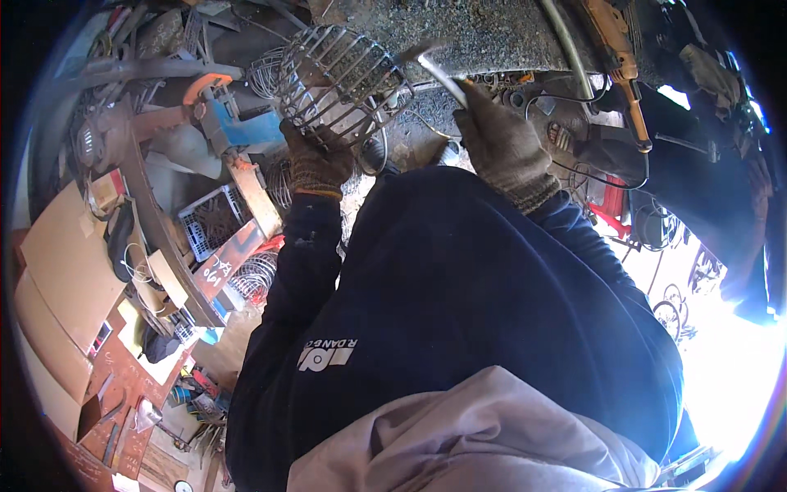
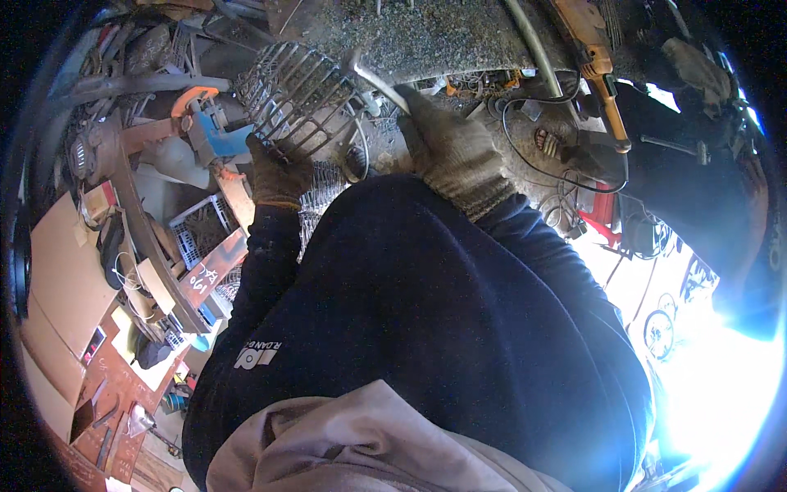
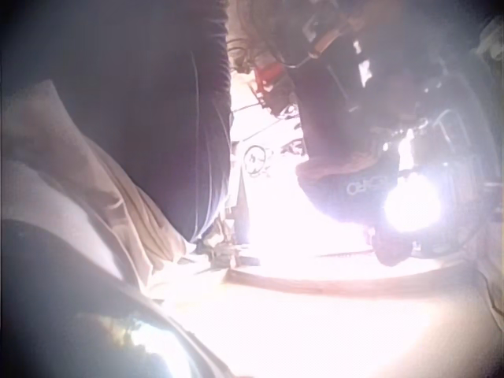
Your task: The person holds a curved metal grate and uses a hammer to shape metal rods against it, then welds sections of the metal frame together using a welding tool while holding the parts in place by hand.
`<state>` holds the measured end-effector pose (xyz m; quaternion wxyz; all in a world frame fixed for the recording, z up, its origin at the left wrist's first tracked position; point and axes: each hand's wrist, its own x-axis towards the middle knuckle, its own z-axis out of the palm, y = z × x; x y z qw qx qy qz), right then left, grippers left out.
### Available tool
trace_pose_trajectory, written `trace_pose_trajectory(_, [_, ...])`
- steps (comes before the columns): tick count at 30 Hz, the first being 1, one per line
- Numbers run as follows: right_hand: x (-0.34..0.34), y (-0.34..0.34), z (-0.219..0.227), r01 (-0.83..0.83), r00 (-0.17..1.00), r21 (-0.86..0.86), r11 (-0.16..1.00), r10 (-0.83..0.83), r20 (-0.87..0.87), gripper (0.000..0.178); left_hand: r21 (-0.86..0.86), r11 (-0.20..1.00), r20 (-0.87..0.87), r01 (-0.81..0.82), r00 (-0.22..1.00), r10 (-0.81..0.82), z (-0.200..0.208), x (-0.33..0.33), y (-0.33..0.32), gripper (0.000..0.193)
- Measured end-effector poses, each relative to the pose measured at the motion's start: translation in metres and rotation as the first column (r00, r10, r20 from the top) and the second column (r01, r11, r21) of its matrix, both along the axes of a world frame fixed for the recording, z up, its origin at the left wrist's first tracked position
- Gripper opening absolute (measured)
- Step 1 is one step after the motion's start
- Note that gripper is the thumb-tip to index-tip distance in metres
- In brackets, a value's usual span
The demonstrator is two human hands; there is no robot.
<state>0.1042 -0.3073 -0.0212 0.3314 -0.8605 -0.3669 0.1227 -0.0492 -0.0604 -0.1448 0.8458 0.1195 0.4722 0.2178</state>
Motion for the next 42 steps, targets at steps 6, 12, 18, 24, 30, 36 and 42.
trace_pose_trajectory(6, [0.002,0.005,0.025,0.075,0.978,0.05,0.996,-0.063,-0.201,0.04,0.059,0.996,-0.009,0.065,0.998,-0.065,0.0,-0.003,-0.003,0.058])
trace_pose_trajectory(12, [0.0,0.0,-0.004,0.003,1.0,-0.003,1.0,-0.003,-0.009,0.04,-0.121,0.992,0.188,0.047,0.982,-0.024,-0.019,-0.012,0.01,0.056])
trace_pose_trajectory(18, [0.0,0.004,-0.002,-0.029,0.993,-0.078,0.997,0.019,-0.119,0.042,-0.087,0.99,0.376,0.114,0.924,-0.073,-0.033,-0.018,0.012,0.05])
trace_pose_trajectory(24, [-0.008,0.006,0.022,0.03,0.992,0.015,0.999,-0.028,-0.122,0.042,0.122,0.986,0.1,0.112,0.987,-0.125,-0.022,-0.011,0.001,0.048])
trace_pose_trajectory(30, [-0.012,0.006,0.019,0.097,0.972,0.089,0.991,-0.075,-0.224,0.042,-0.08,0.996,0.184,0.029,0.983,-0.013,-0.004,-0.002,-0.001,0.051])
trace_pose_trajectory(36, [-0.002,0.007,0.016,0.045,0.998,-0.006,0.999,-0.045,-0.04,0.04,0.155,0.987,0.074,0.041,0.996,-0.053,0.005,0.008,-0.01,0.061])
trace_pose_trajectory(42, [-0.002,0.008,0.012,0.005,0.999,0.018,1.0,-0.006,0.054,0.04,-0.056,0.997,0.014,-0.045,0.999,0.046,0.002,-0.002,-0.008,0.061])
